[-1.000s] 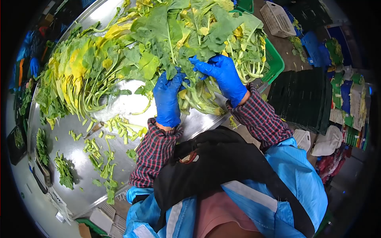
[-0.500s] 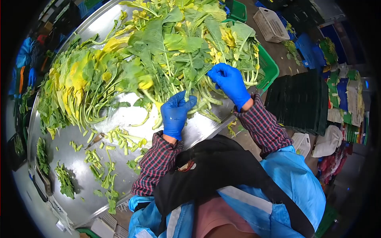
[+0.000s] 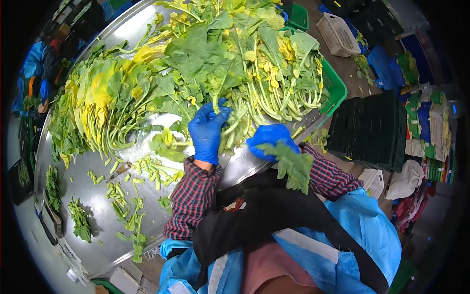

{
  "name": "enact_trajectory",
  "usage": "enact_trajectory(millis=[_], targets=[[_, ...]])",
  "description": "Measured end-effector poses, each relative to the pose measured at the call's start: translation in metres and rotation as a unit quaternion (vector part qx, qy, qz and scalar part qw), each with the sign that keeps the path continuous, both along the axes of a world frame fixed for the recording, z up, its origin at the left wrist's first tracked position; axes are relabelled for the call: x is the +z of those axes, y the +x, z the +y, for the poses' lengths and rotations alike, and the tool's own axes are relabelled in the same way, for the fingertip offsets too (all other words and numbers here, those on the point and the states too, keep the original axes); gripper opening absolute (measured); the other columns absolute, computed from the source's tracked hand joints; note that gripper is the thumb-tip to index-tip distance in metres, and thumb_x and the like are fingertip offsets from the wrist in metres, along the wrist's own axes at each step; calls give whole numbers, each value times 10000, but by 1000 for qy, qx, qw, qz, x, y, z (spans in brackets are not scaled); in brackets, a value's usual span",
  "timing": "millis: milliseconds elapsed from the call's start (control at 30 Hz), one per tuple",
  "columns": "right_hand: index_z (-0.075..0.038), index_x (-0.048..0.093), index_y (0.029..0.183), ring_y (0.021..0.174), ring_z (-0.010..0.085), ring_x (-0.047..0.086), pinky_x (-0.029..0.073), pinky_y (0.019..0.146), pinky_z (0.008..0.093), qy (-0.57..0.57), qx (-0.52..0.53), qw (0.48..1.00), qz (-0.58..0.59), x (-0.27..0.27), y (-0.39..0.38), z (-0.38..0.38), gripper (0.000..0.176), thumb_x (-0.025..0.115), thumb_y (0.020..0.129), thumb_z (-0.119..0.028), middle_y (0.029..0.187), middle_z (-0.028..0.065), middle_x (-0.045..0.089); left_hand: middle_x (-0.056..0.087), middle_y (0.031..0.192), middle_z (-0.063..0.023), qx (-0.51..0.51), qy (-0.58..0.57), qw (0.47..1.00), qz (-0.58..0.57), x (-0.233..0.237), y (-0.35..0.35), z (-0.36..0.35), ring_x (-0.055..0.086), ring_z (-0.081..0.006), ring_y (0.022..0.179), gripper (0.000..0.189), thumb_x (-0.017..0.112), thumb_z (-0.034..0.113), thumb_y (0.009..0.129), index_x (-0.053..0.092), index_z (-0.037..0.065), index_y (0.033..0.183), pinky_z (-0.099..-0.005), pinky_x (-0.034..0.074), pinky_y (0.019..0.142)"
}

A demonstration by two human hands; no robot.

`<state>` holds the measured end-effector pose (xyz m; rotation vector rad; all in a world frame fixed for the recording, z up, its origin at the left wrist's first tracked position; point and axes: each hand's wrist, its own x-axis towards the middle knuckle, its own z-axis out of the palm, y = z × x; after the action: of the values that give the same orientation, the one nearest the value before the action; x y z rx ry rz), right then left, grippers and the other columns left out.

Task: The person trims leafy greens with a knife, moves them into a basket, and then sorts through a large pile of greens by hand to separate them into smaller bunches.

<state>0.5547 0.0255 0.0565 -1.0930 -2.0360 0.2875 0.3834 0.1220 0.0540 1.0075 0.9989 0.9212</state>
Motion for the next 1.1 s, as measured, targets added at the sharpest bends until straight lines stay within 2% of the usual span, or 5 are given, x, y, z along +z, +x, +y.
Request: enact_trajectory(millis=[167, 367, 533, 933, 1100], targets=[[-62, 617, 921, 585, 113, 541, 450, 502, 286, -264, -350, 810, 389, -2, 47, 21, 202, 620, 818, -236, 719, 20, 567, 645, 978, -97, -53, -13, 995, -86, 10, -8, -7, 602, -107, 766, 215, 627, 27, 796, 618, -31, 1002, -229, 480, 695], [-31, 399, 1275, 893, 302, 620, 528, 734, 389, -597, 200, 524, 574, 6, 8, 15, 495, 414, 929, -384, 1087, 203, 583, 629, 1010, -122, -124, -73, 978, -150, 34, 3, -17, 609, -156, 849, 275, 629, 24, 787, 580, -41, 1050, -268, 492, 762], [-1, 524, 1149, 921, 188, 601, 486, 826, 304, -414, 42, 741, 526, 2, -27, 34, 292, 517, 871, -85, 1055, 134, 601, 610, 1046, -146, -128, -66, 956, -257, 39, -7, -16, 601, -190, 910, 328, 604, 86, 820, 532, -53, 1108, -319, 469, 849], [-16, 551, 1000, 700, 148, 545, 464, 630, 261, -80, -218, 671, 704, -22, 97, 60, 173, 573, 831, -49, 862, 67, 571, 465, 704, 28, -14, -73, 910, -408, 3, -14, -8, 456, -45, 617, 453, 512, 104, 871, 394, -29, 1288, -179, 403, 572], [34, 509, 1142, 819, 160, 560, 472, 720, 275, -222, -483, 828, 178, -32, 164, 74, 415, 647, 793, -142, 983, 123, 580, 612, 804, -71, -11, 17, 994, -109, -9, -31, -5, 509, -88, 640, 385, 553, 128, 877, 463, -50, 1206, -230, 422, 645]])
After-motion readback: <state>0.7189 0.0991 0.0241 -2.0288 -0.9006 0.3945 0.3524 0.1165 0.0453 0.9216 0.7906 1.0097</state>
